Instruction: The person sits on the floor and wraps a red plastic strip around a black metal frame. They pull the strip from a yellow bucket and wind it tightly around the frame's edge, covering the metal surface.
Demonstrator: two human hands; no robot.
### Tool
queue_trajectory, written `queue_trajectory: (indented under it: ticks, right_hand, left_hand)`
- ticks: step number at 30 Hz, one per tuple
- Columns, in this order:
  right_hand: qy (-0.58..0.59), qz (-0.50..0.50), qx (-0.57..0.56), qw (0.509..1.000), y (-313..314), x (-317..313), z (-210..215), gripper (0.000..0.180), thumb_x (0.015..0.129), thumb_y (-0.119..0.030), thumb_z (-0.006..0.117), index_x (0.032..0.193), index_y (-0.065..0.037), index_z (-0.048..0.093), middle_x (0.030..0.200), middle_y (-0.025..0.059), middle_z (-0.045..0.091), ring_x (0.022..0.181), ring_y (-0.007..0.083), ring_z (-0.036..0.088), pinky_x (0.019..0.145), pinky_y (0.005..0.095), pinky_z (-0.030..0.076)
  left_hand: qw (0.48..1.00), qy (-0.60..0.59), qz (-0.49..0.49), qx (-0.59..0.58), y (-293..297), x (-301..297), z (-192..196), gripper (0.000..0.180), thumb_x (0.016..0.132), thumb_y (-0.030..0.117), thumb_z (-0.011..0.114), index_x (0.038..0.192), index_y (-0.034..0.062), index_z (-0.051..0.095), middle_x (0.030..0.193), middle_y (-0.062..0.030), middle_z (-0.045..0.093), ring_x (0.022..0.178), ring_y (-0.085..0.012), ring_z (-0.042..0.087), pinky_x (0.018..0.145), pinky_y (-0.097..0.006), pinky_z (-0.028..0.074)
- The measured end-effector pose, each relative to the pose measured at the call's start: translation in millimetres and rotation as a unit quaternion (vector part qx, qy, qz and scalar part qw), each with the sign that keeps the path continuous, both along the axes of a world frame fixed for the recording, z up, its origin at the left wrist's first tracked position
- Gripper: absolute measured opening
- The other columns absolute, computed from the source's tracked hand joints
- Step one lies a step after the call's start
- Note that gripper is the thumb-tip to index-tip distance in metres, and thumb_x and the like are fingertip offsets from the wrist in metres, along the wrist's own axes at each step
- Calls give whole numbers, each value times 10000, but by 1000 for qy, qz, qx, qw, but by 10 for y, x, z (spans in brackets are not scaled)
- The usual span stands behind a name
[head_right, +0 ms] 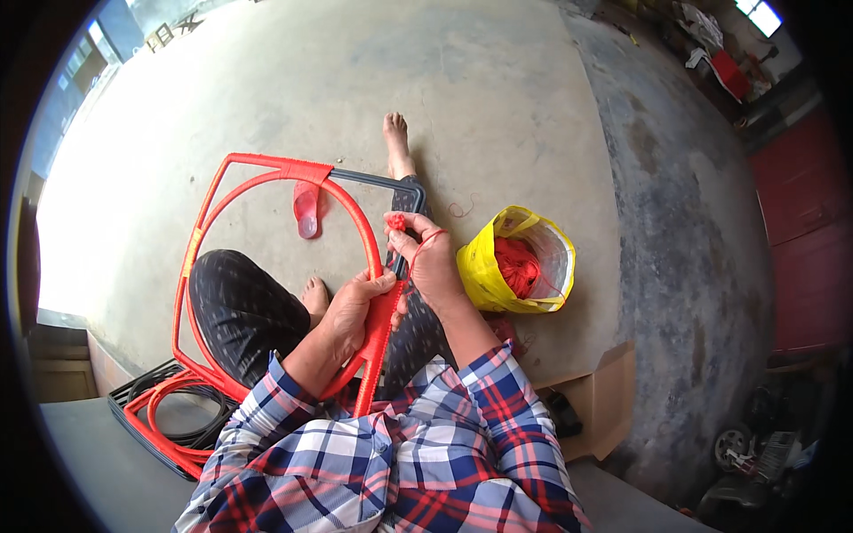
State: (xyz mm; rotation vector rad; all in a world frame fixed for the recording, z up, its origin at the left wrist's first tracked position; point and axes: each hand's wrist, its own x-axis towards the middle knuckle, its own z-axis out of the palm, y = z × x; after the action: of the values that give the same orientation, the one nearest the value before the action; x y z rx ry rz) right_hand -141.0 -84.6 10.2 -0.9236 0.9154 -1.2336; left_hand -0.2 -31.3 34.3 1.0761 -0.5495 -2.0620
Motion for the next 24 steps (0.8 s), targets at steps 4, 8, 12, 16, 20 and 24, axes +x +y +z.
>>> queue_trajectory:
  ticks: [4,8,12,16,20,24]
  right_hand:
    - [194,-28,-93,976,30,-276,-72,270,914,-59,663,1157,56,641,1129,71,640,967,148,615,819,276,520]
    - [270,17,-91,958,478,-675,209,285,886,-53,692,1153,38,653,1250,82,618,1047,101,590,881,246,474]
    - [2,-44,-22,999,1007,-1227,116,286,924,-113,633,1191,-13,657,1279,112,618,1190,196,574,960,329,485]
    - [-313,-92,-59,943,1517,-2067,-237,113,982,-205,591,1040,-109,600,707,-11,488,628,130,471,596,280,416]
    - [-249,-69,135,957,2079,-2406,-782,91,990,-225,593,957,-143,571,679,-29,455,493,83,347,470,254,307]
    - [-86,-130,243,957,2155,-2057,-1113,94,1005,-216,572,986,-124,576,690,-37,459,490,67,342,464,238,302]
  left_hand:
    - [1000,8,6,3,-19,5,13,124,989,180,553,974,65,508,712,-131,654,522,-201,607,503,-297,518]
    - [1000,8,23,6,-36,89,-94,109,985,167,552,975,68,508,704,-137,654,519,-207,603,506,-305,517]
    - [1000,10,21,6,-74,108,-130,109,985,168,547,977,67,508,702,-139,654,521,-208,604,505,-308,516]
    - [1000,17,23,11,-84,134,-105,120,989,181,544,978,67,507,704,-137,655,526,-205,605,504,-309,514]
    - [999,10,37,13,-112,169,-134,124,994,189,531,980,68,506,703,-136,652,526,-204,605,502,-311,515]
    - [999,5,34,10,-119,149,-142,119,983,185,528,1012,71,508,699,-141,646,524,-211,604,513,-310,518]
